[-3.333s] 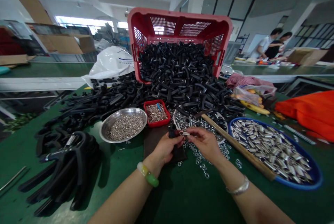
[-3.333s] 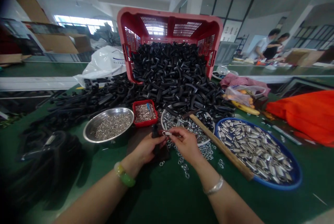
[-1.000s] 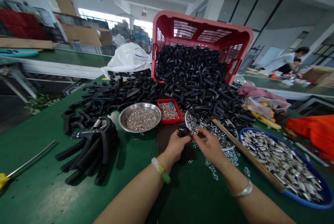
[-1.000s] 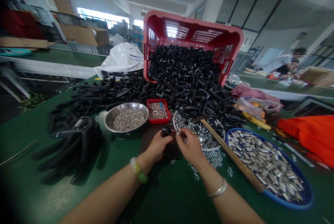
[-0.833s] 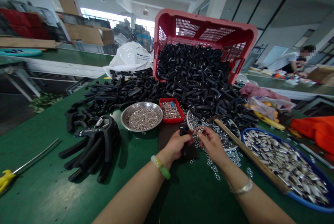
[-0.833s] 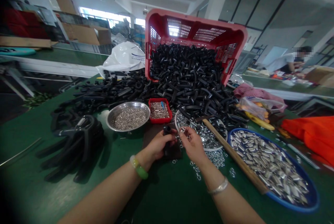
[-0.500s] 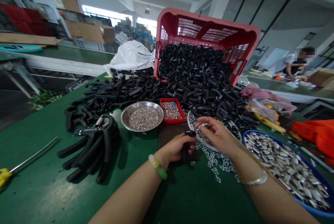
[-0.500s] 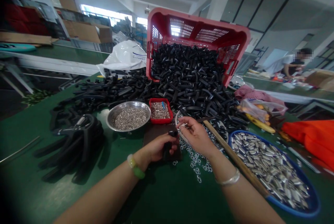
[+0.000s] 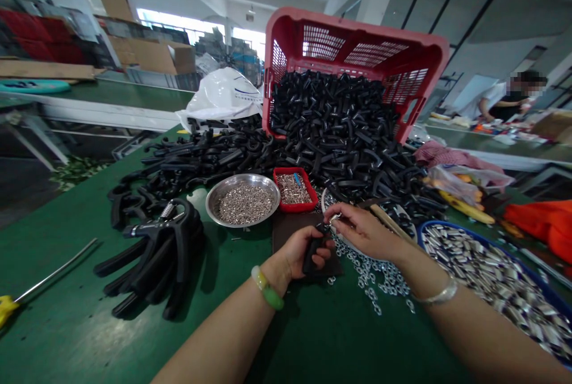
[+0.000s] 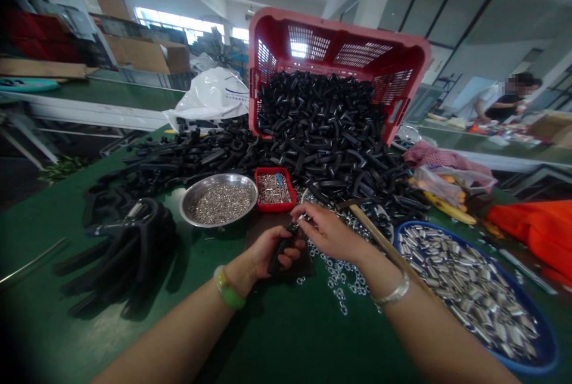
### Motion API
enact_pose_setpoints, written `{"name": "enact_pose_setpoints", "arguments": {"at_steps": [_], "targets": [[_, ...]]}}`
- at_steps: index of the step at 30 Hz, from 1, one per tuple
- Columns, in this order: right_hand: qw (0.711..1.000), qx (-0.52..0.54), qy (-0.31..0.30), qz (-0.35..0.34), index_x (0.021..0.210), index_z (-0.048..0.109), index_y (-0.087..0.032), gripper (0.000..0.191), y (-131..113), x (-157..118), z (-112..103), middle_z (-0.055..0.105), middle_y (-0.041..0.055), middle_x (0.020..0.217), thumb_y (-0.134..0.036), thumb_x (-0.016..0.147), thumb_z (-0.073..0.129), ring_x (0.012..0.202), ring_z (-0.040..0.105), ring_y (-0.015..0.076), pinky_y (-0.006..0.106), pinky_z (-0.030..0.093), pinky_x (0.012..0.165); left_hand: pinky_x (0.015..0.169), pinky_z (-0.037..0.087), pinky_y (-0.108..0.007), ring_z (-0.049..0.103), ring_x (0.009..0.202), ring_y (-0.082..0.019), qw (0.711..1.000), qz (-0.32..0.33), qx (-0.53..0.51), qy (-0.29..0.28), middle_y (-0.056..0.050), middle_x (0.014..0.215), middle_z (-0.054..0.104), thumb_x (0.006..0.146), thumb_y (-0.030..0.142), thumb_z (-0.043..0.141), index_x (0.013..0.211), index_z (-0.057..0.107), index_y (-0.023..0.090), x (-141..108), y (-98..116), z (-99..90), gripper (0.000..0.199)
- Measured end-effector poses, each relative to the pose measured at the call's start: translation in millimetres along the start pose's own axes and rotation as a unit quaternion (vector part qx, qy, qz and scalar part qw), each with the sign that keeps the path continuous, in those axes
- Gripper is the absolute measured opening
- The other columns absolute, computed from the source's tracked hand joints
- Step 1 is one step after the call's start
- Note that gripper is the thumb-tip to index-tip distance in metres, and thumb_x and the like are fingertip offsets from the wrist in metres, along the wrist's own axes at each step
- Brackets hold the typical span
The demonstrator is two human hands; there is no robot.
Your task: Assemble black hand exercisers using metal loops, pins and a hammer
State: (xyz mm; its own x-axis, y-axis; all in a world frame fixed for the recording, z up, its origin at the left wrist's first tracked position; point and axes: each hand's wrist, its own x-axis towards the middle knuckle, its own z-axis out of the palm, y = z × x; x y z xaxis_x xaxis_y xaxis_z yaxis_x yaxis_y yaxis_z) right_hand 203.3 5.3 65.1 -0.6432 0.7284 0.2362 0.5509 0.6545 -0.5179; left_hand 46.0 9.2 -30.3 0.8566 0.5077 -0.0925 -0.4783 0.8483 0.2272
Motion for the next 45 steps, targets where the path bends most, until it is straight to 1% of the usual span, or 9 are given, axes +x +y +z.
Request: {"name": "enact_pose_setpoints", "arguments": {"at_steps": [5,10,18,25,27,30,34,37,45], "targets": [[0.997,-0.011,-0.066,-0.028,0.104,0.051,-0.018,0.022,5,9,-5,0.057,0.0057,0.1,-0.021,0.085,0.041,0.095,0.052,0.0151,0.032,0.04,0.084,0.033,0.022,-0.007,0.032,0.048,-0.004,1.0,-0.013,0.019,-0.018,-0.003,0.072,0.042,0.066,0.024,0.049,0.081,0.047,0.01,-2,1,1.8,0.021],[0.982,0.132,-0.134,0.011,0.104,0.051,-0.018,0.023,18,15,-8,0.058,0.0046,0.098,-0.025,0.086,0.041,0.091,0.054,0.0136,0.03,0.044,0.081,0.032,0.019,-0.007,0.028,0.044,-0.003,0.998,-0.034,0.046,-0.031,0.002,0.061,0.034,0.072,0.038,0.048,0.079,0.047,0.013,-3,0,5.2,0.027],[0.995,0.053,-0.076,-0.048,0.09,0.06,-0.019,0.016,19,13,-8,0.056,0.0038,0.095,-0.021,0.083,0.046,0.094,0.051,0.0132,0.033,0.04,0.087,0.03,0.017,-0.006,0.026,0.039,-0.001,0.997,-0.053,0.048,0.019,0.006,0.054,0.029,0.079,0.045,0.045,0.072,0.043,0.014,2,0,4.6,0.031],[0.984,0.15,-0.095,0.036,0.087,0.061,-0.02,0.017,46,8,1,0.059,0.0022,0.094,-0.03,0.08,0.05,0.081,0.056,0.0123,0.026,0.048,0.065,0.029,0.017,-0.009,0.023,0.036,-0.003,0.993,-0.076,0.085,-0.028,0.006,0.051,0.028,0.081,0.05,0.038,0.074,0.046,0.014,-2,-1,7.0,0.037],[0.99,0.109,-0.06,0.073,0.095,0.06,-0.021,0.022,56,1,-1,0.06,0.0026,0.095,-0.032,0.079,0.051,0.084,0.057,0.0137,0.028,0.047,0.069,0.029,0.019,-0.009,0.025,0.037,-0.002,0.996,-0.057,0.059,-0.021,0.006,0.052,0.03,0.081,0.05,0.038,0.075,0.046,0.014,-2,0,5.6,0.037],[0.987,-0.051,0.001,0.155,0.099,0.06,-0.019,0.026,72,-16,-9,0.063,0.0055,0.092,-0.031,0.078,0.05,0.083,0.057,0.017,0.033,0.045,0.075,0.032,0.025,-0.008,0.029,0.039,-0.002,1.0,-0.003,-0.022,0.009,0.006,0.054,0.029,0.081,0.05,0.039,0.073,0.044,0.014,-1,2,3.8,0.037],[0.965,-0.202,-0.077,0.145,0.083,0.066,-0.019,0.017,90,-40,-15,0.064,0.0063,0.088,-0.02,0.071,0.053,0.087,0.057,0.0212,0.039,0.039,0.084,0.039,0.036,-0.011,0.035,0.043,-0.003,0.995,0.037,-0.071,0.052,0.006,0.056,0.032,0.08,0.049,0.042,0.072,0.043,0.015,3,3,2.3,0.035],[0.96,-0.232,-0.086,0.133,0.078,0.066,-0.02,0.02,96,-48,-11,0.065,0.0046,0.085,-0.013,0.069,0.05,0.086,0.057,0.0199,0.039,0.035,0.089,0.039,0.037,-0.013,0.036,0.043,-0.003,0.995,0.046,-0.058,0.067,0.005,0.058,0.034,0.079,0.048,0.044,0.074,0.044,0.016,5,1,1.9,0.033],[0.951,-0.19,-0.104,0.221,0.078,0.064,-0.017,0.016,99,-46,-17,0.064,0.0048,0.072,-0.013,0.068,0.052,0.07,0.059,0.0189,0.031,0.044,0.067,0.04,0.037,-0.012,0.035,0.043,-0.003,0.995,0.056,-0.031,0.079,0.005,0.059,0.035,0.08,0.049,0.043,0.075,0.045,0.015,6,-2,3.5,0.034]]}}
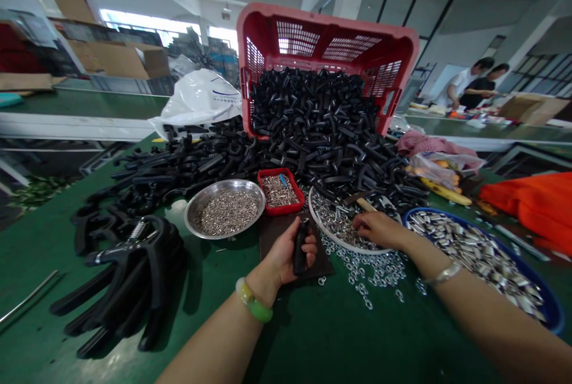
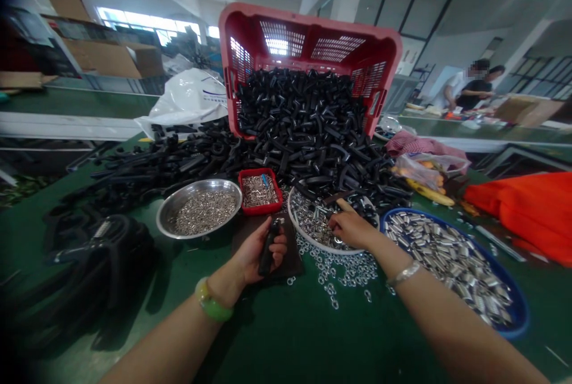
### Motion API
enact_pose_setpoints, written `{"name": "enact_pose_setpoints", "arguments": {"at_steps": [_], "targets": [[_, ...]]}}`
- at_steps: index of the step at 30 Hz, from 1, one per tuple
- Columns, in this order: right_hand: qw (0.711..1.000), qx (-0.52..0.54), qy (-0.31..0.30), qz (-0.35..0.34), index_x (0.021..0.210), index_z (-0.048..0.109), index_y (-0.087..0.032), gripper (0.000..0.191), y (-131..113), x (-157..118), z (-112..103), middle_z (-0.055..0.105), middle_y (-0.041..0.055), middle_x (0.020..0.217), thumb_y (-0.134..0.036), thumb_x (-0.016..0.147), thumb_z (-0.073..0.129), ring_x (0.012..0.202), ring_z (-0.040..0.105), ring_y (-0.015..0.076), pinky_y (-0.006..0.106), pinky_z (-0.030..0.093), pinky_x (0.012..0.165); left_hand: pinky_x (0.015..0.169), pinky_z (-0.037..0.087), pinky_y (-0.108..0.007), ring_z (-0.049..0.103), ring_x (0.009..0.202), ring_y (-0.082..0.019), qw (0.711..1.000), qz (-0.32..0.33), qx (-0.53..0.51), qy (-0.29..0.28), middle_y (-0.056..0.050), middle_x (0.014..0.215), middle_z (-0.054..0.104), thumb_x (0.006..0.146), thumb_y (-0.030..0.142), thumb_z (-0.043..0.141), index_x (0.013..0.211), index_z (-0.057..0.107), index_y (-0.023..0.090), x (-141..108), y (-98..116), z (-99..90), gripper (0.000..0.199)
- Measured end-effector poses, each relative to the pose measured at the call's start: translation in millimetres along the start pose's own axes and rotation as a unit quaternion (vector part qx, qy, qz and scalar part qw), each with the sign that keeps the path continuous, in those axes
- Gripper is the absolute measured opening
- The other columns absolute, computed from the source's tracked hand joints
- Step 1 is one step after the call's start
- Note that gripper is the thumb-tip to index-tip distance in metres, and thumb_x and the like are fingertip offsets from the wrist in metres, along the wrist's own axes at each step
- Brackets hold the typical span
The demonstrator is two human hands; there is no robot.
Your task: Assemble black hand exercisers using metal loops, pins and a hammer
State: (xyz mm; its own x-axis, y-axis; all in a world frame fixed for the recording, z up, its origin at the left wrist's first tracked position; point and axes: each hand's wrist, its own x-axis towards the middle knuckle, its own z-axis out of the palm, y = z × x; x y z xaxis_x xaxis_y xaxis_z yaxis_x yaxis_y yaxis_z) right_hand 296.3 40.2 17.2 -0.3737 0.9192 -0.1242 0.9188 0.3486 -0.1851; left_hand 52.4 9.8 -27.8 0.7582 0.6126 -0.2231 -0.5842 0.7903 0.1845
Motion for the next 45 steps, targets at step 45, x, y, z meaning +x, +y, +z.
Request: {"name": "enact_pose_setpoints", "arguments": {"at_steps": [45], "targets": [[0.95,0.185,0.225,-0.111,0.076,0.065,-0.019,0.018,-97,15,13,0.059,0.0028,0.074,-0.035,0.069,0.064,0.072,0.055,0.015,0.028,0.043,0.065,0.032,0.027,-0.008,0.037,0.042,0.0,0.986,0.123,0.066,0.089,0.004,0.062,0.041,0.077,0.034,0.057,0.086,0.049,0.015,3,-13,7.1,0.022]]}}
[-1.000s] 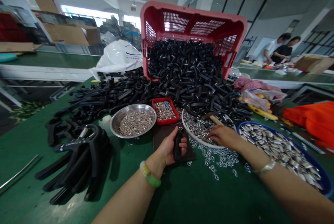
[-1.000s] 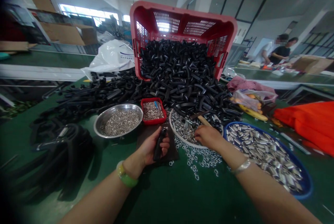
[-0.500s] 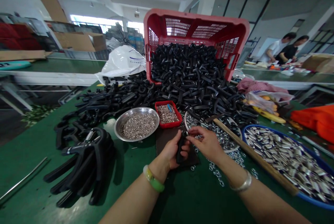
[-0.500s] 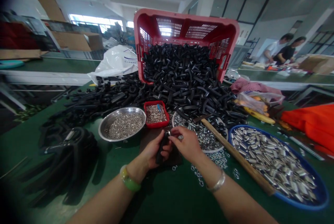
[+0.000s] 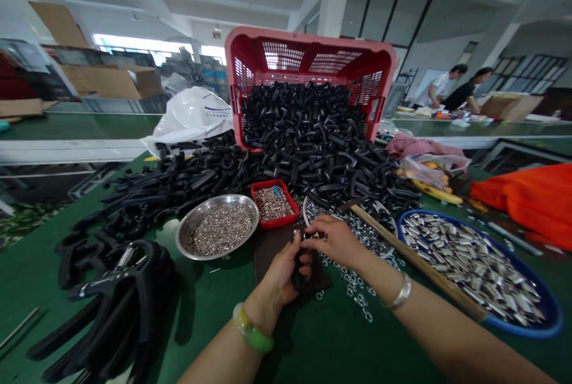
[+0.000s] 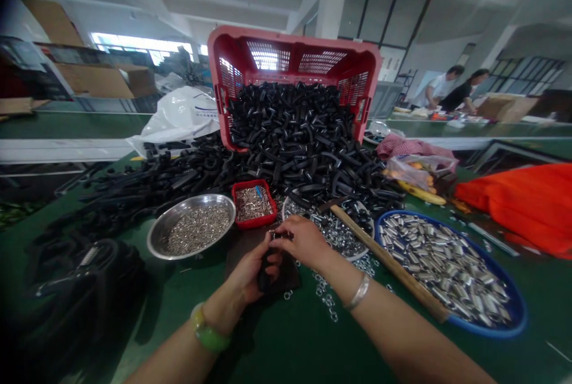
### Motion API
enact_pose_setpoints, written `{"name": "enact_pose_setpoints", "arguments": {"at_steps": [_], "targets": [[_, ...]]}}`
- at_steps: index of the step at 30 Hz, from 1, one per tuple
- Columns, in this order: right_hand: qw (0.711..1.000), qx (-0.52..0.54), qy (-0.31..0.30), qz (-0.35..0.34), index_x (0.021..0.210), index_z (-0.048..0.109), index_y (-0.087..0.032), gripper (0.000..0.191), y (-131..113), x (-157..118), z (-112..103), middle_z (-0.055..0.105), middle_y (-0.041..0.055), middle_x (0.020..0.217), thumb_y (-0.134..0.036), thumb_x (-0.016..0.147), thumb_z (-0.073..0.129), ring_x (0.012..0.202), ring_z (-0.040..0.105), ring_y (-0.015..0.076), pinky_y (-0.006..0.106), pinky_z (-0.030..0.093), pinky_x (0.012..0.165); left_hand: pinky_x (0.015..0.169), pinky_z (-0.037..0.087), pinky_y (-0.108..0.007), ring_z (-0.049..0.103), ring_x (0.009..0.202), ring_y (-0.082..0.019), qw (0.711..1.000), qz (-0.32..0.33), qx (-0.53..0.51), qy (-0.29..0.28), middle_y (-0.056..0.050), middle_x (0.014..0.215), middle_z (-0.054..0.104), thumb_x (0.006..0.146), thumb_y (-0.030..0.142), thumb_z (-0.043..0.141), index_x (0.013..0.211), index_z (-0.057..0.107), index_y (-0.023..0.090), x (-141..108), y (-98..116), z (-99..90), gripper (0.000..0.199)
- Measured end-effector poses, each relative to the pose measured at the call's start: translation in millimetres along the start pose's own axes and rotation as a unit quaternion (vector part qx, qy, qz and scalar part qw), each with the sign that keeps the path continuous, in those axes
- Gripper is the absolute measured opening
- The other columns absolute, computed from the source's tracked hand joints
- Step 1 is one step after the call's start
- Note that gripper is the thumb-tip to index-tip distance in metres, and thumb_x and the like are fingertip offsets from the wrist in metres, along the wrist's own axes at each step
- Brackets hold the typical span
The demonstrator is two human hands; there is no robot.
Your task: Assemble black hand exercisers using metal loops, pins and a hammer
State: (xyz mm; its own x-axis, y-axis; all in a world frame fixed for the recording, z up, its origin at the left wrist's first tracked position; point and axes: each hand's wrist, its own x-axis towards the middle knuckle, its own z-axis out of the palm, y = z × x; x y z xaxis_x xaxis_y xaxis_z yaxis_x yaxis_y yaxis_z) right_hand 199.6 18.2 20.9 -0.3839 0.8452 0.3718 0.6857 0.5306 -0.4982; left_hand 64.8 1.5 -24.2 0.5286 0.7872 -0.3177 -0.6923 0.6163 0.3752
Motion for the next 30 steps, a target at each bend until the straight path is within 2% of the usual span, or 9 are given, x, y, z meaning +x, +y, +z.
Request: {"name": "enact_pose_setpoints", "arguments": {"at_steps": [4,7,11,14,17,20,22,26,30], "targets": [[1.0,-0.028,0.001,-0.013,0.073,0.065,-0.017,0.03,-1,5,3,0.058,0.0027,0.068,-0.047,0.072,0.058,0.067,0.054,0.0141,0.026,0.042,0.061,0.03,0.024,-0.007,0.032,0.037,0.001,0.999,-0.023,-0.028,-0.007,0.007,0.057,0.04,0.076,0.033,0.058,0.086,0.05,0.016,-2,3,2.0,0.022],[0.993,-0.089,-0.046,-0.06,0.09,0.065,-0.021,0.029,12,6,-11,0.062,0.0045,0.085,-0.042,0.081,0.047,0.083,0.055,0.0151,0.027,0.042,0.073,0.029,0.022,-0.007,0.03,0.035,0.003,0.999,-0.016,-0.031,0.023,0.006,0.064,0.048,0.075,0.03,0.059,0.086,0.05,0.016,-4,7,5.0,0.019],[0.955,-0.269,-0.093,0.087,0.093,0.064,-0.016,0.022,57,0,-42,0.063,0.0103,0.089,-0.024,0.078,0.05,0.087,0.057,0.0203,0.031,0.042,0.076,0.029,0.023,-0.007,0.029,0.035,0.004,0.998,-0.001,-0.034,0.058,0.004,0.073,0.054,0.073,0.032,0.061,0.08,0.048,0.016,-3,8,6.8,0.022],[0.949,-0.279,-0.113,0.095,0.09,0.065,-0.016,0.022,88,-5,-51,0.063,0.0106,0.092,-0.019,0.07,0.056,0.088,0.057,0.0216,0.031,0.042,0.078,0.03,0.024,-0.007,0.03,0.036,0.004,0.999,0.001,-0.023,0.042,0.004,0.072,0.053,0.072,0.032,0.063,0.08,0.048,0.016,-1,7,5.5,0.024],[0.951,-0.276,-0.106,0.092,0.092,0.064,-0.015,0.024,96,-7,-47,0.062,0.0109,0.094,-0.019,0.072,0.053,0.09,0.056,0.0216,0.031,0.041,0.08,0.031,0.024,-0.007,0.031,0.037,0.003,1.0,0.01,-0.012,0.027,0.003,0.074,0.054,0.072,0.031,0.063,0.082,0.049,0.015,-1,7,3.8,0.024],[0.964,-0.238,-0.051,0.106,0.095,0.06,-0.012,0.025,76,-9,-46,0.061,0.0109,0.091,-0.02,0.076,0.047,0.084,0.056,0.0197,0.031,0.042,0.076,0.031,0.024,-0.007,0.031,0.038,0.003,0.999,0.013,-0.012,0.029,0.002,0.074,0.054,0.072,0.031,0.062,0.082,0.048,0.015,-2,7,3.1,0.024],[0.984,-0.145,-0.015,0.105,0.096,0.058,-0.014,0.025,52,-11,-47,0.06,0.0077,0.086,-0.024,0.079,0.043,0.078,0.056,0.0169,0.03,0.044,0.071,0.031,0.025,-0.007,0.032,0.039,0.003,1.0,0.011,-0.01,0.022,0.002,0.074,0.053,0.073,0.031,0.061,0.082,0.048,0.014,-3,8,2.7,0.023],[0.997,0.01,-0.06,0.048,0.097,0.057,-0.018,0.023,3,-14,-44,0.06,0.0041,0.085,-0.027,0.082,0.041,0.074,0.056,0.0135,0.026,0.044,0.064,0.032,0.024,-0.007,0.032,0.041,0.003,1.0,-0.006,-0.012,-0.015,0.002,0.072,0.05,0.077,0.032,0.057,0.082,0.048,0.013,-4,9,0.5,0.022],[0.996,-0.029,-0.078,0.027,0.094,0.06,-0.016,0.022,-23,-8,-40,0.059,0.0062,0.083,-0.023,0.081,0.043,0.07,0.055,0.0136,0.027,0.044,0.063,0.034,0.022,-0.007,0.03,0.042,0.002,0.998,-0.013,0.023,-0.055,0.002,0.071,0.048,0.075,0.033,0.059,0.083,0.048,0.013,-6,10,-1.2,0.025]]}}
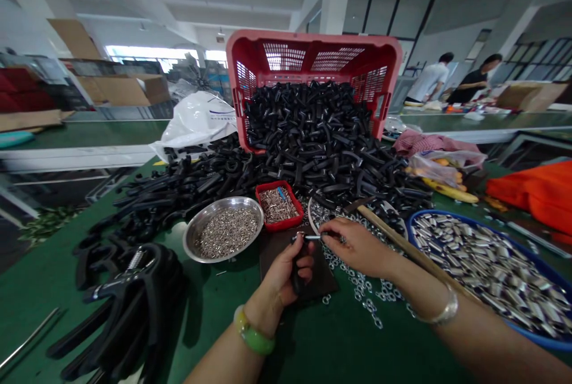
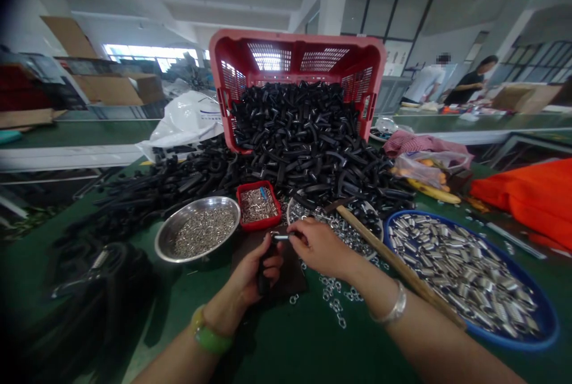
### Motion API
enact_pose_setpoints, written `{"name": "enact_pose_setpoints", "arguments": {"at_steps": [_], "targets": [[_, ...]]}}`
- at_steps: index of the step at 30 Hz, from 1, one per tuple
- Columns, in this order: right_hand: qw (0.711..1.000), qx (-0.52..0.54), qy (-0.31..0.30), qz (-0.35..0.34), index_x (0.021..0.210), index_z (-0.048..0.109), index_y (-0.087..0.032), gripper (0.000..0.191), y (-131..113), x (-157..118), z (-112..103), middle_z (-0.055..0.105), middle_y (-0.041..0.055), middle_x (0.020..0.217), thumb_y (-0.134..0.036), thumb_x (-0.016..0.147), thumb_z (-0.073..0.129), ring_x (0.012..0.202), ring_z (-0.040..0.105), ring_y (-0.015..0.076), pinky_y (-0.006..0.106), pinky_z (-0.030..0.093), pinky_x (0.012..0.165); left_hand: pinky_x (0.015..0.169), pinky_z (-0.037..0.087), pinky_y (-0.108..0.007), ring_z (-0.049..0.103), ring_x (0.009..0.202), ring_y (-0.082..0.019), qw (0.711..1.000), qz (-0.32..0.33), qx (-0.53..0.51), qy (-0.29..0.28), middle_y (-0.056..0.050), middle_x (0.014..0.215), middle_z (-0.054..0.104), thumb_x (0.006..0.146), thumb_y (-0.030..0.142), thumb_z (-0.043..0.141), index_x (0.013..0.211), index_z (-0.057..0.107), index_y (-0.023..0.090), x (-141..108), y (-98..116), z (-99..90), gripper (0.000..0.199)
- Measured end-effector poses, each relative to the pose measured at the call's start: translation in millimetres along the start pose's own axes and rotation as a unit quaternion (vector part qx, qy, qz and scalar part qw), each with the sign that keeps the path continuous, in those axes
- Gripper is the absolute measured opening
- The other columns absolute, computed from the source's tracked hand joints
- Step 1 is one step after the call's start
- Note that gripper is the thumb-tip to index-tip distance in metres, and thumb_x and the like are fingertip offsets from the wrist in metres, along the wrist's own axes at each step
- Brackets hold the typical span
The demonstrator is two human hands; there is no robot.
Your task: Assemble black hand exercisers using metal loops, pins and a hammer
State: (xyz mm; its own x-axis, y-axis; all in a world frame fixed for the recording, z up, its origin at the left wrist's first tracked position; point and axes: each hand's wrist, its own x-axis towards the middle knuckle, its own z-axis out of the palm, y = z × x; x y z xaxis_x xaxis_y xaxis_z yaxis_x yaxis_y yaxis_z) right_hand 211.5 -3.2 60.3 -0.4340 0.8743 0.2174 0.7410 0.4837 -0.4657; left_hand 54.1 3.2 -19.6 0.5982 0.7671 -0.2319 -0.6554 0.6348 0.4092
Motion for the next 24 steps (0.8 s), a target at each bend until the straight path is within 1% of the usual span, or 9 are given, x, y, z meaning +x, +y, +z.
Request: {"name": "enact_pose_setpoints", "arguments": {"at_steps": [3,4,6,9,11,14,19,22,24], "targets": [[0.996,-0.066,0.024,-0.046,0.096,0.059,-0.015,0.022,-11,2,1,0.06,0.008,0.084,-0.021,0.081,0.044,0.077,0.055,0.0167,0.032,0.045,0.069,0.035,0.023,-0.009,0.032,0.043,0.0,0.993,0.072,0.091,-0.01,0.003,0.068,0.047,0.071,0.031,0.063,0.081,0.047,0.014,-2,0,1.6,0.026],[0.993,-0.088,0.045,-0.07,0.097,0.059,-0.014,0.023,-14,1,3,0.06,0.009,0.086,-0.02,0.081,0.044,0.081,0.055,0.0181,0.034,0.045,0.072,0.036,0.023,-0.01,0.032,0.044,0.0,0.988,0.104,0.116,-0.013,0.003,0.066,0.047,0.07,0.031,0.064,0.08,0.047,0.015,-2,0,2.4,0.026],[0.978,-0.123,0.112,-0.126,0.103,0.056,-0.013,0.026,-17,-4,12,0.059,0.0113,0.093,-0.016,0.081,0.043,0.088,0.054,0.0197,0.036,0.046,0.076,0.038,0.025,-0.012,0.033,0.044,-0.002,0.979,0.15,0.136,-0.022,0.004,0.062,0.044,0.071,0.034,0.063,0.079,0.046,0.016,-4,0,3.4,0.026],[0.939,-0.144,0.218,-0.225,0.113,0.05,-0.011,0.034,-13,-14,33,0.056,0.0143,0.102,-0.009,0.08,0.042,0.099,0.051,0.0205,0.036,0.046,0.081,0.04,0.026,-0.014,0.034,0.044,-0.003,0.979,0.158,0.127,-0.037,0.005,0.059,0.042,0.072,0.04,0.059,0.081,0.047,0.016,-6,1,2.3,0.028],[0.922,-0.148,0.242,-0.264,0.119,0.046,-0.011,0.039,-8,-19,44,0.054,0.0148,0.107,-0.007,0.08,0.043,0.105,0.048,0.0213,0.036,0.046,0.083,0.041,0.026,-0.014,0.033,0.044,-0.002,0.982,0.154,0.102,-0.038,0.005,0.059,0.04,0.072,0.042,0.059,0.083,0.049,0.016,-7,2,0.0,0.03],[0.92,-0.145,0.246,-0.27,0.124,0.04,-0.013,0.044,-3,-19,52,0.055,0.0131,0.107,-0.006,0.08,0.041,0.104,0.048,0.0198,0.035,0.047,0.083,0.041,0.025,-0.013,0.03,0.043,-0.002,0.983,0.162,0.076,-0.037,0.005,0.06,0.04,0.072,0.043,0.059,0.085,0.051,0.016,-9,5,-2.2,0.031],[0.92,-0.161,0.246,-0.26,0.117,0.045,-0.011,0.036,-14,-13,44,0.059,0.0123,0.1,-0.011,0.081,0.043,0.096,0.053,0.0187,0.033,0.047,0.08,0.039,0.024,-0.014,0.03,0.042,-0.003,0.971,0.181,0.143,-0.062,0.006,0.052,0.037,0.068,0.044,0.062,0.082,0.054,0.016,-15,11,1.3,0.033],[0.932,-0.196,0.235,-0.194,0.11,0.049,-0.011,0.029,-25,-15,40,0.061,0.0123,0.093,-0.021,0.083,0.043,0.087,0.055,0.0195,0.032,0.047,0.071,0.04,0.025,-0.014,0.029,0.042,-0.002,0.963,0.196,0.174,-0.064,0.007,0.051,0.036,0.065,0.043,0.066,0.08,0.054,0.015,-16,13,3.5,0.034],[0.947,-0.207,0.209,-0.132,0.098,0.054,-0.012,0.025,-30,-16,39,0.061,0.0105,0.082,-0.029,0.084,0.041,0.076,0.056,0.0192,0.03,0.046,0.063,0.041,0.026,-0.014,0.029,0.042,-0.002,0.957,0.208,0.197,-0.041,0.007,0.052,0.038,0.064,0.044,0.066,0.08,0.053,0.015,-14,12,3.8,0.035]]}}
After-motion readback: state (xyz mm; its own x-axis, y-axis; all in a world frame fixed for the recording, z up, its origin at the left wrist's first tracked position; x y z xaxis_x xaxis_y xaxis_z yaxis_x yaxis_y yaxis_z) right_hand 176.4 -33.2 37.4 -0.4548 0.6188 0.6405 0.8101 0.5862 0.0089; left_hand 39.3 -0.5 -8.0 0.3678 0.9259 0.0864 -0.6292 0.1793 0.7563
